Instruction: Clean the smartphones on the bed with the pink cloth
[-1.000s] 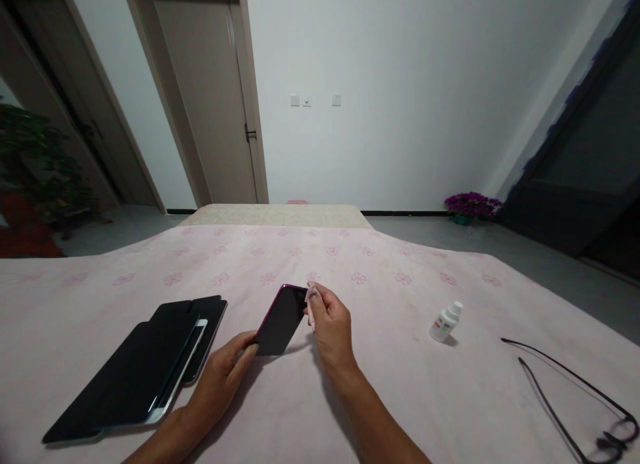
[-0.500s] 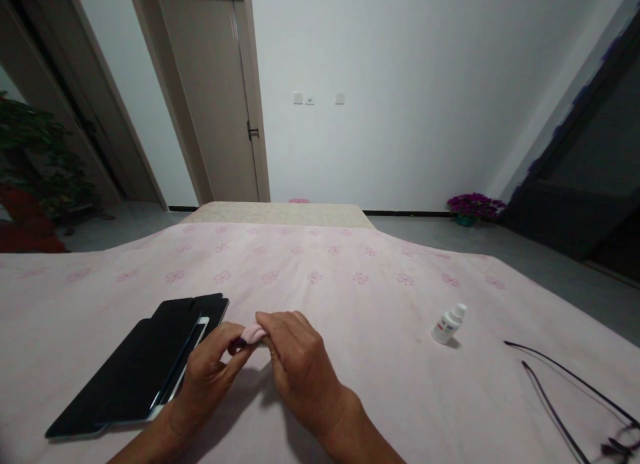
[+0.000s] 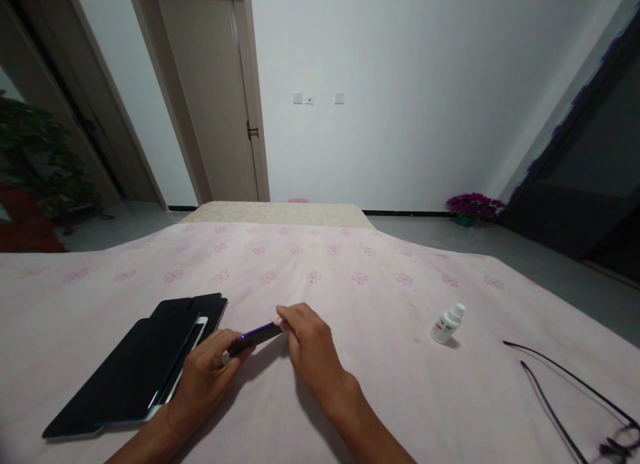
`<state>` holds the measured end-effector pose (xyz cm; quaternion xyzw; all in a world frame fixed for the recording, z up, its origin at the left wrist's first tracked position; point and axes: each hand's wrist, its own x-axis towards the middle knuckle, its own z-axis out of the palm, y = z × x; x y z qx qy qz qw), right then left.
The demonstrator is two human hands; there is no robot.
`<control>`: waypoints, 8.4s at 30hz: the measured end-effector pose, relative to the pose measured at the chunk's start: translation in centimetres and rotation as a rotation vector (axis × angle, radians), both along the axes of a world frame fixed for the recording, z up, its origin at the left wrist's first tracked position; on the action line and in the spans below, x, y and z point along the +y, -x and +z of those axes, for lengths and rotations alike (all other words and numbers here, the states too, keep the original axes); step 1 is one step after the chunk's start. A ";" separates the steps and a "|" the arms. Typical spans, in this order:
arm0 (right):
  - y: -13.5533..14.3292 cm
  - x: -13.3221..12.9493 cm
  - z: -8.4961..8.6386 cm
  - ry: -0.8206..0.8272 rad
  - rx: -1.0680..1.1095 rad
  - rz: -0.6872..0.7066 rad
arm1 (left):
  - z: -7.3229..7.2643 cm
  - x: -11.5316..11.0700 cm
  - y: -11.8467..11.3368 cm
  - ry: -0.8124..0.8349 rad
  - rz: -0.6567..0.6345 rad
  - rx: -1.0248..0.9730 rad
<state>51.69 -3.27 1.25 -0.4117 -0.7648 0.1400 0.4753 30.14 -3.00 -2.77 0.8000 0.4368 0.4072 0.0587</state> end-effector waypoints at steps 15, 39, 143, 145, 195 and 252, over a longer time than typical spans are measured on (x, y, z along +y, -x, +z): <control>-1.2 1.1 -1.1 -0.068 -0.175 -0.100 | -0.3 -0.3 -0.2 0.020 0.004 0.181; 0.9 -0.2 -2.2 -0.137 -0.285 0.022 | -0.5 -0.4 -0.7 -0.020 0.043 0.252; -1.8 2.7 -4.2 0.625 0.506 -0.103 | 0.0 0.0 0.8 -0.123 0.001 -0.045; -1.9 2.7 -4.2 0.643 0.497 -0.081 | 0.1 -0.1 0.7 -0.125 0.022 0.011; -0.2 -2.7 6.0 0.386 -0.014 0.073 | 0.6 -0.2 -1.9 -0.276 0.106 -0.077; 1.5 -2.8 4.8 0.231 0.097 -0.127 | 0.9 -0.6 -2.2 -0.337 0.100 -0.046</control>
